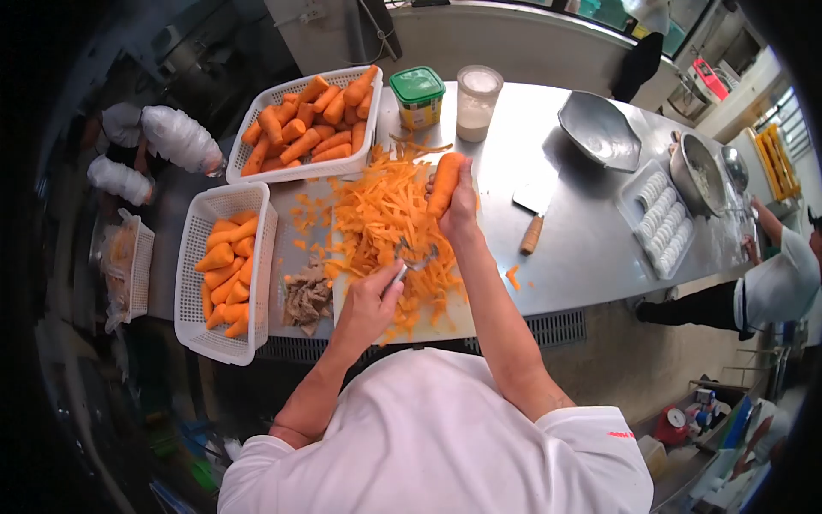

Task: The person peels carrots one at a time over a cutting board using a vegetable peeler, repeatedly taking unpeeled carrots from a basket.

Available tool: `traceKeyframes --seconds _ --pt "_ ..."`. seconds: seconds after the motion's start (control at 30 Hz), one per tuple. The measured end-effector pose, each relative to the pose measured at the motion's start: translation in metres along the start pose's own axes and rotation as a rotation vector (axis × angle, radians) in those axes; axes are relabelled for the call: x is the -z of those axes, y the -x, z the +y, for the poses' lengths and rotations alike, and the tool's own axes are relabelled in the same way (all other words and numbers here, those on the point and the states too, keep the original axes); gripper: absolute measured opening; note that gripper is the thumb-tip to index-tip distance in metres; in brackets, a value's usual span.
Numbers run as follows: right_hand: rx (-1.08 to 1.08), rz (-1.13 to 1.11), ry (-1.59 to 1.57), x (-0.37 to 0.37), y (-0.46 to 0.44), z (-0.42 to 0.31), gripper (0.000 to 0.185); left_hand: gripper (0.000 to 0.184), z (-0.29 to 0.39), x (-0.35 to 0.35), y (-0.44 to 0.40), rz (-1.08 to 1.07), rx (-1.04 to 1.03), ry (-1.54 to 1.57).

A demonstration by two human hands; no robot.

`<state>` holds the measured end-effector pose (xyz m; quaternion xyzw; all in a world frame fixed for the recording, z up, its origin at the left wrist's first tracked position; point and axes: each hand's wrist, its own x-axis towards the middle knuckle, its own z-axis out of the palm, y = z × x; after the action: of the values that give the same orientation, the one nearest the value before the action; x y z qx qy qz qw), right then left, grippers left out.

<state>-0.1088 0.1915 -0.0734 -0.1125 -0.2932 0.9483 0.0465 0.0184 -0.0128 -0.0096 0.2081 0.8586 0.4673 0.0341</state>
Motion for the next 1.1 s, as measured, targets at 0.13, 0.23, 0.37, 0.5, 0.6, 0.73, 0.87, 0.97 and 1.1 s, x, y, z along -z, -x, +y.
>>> traceKeyframes --seconds 0.13,0.23,0.37,0.5,0.6,0.73,0.87,0.97,1.1 --pt "-0.062 0.031 0.078 -0.020 0.024 0.006 0.057 0.030 0.028 0.016 -0.049 0.217 -0.020 0.027" --pt "-0.087 0.020 0.063 -0.022 0.025 0.020 0.053 0.031 0.017 0.002 -0.068 0.282 0.003 0.018" --pt "-0.070 0.027 0.028 -0.005 0.020 0.014 0.048 0.030 0.005 -0.003 -0.004 0.143 -0.034 -0.102" --pt "-0.041 0.007 0.154 -0.001 0.023 0.011 0.051 0.030 0.019 0.015 -0.012 0.201 -0.055 0.064" --pt "-0.025 0.051 0.189 -0.030 0.038 0.023 0.054 0.031 0.015 0.016 -0.060 0.273 -0.008 0.035" --pt "-0.069 0.095 0.084 -0.016 0.020 0.027 0.054 0.031 0.012 0.000 -0.029 0.297 -0.104 -0.095" --pt "0.001 0.070 0.156 0.000 0.025 0.022 0.053 0.031 0.009 0.010 0.010 0.065 -0.008 0.041" --pt "-0.019 0.035 0.118 -0.028 0.037 0.028 0.052 0.029 0.024 0.024 -0.037 0.251 -0.009 0.041" --pt "-0.053 0.007 0.066 -0.021 0.027 0.034 0.055 0.027 0.012 0.006 -0.044 0.299 -0.061 0.034"
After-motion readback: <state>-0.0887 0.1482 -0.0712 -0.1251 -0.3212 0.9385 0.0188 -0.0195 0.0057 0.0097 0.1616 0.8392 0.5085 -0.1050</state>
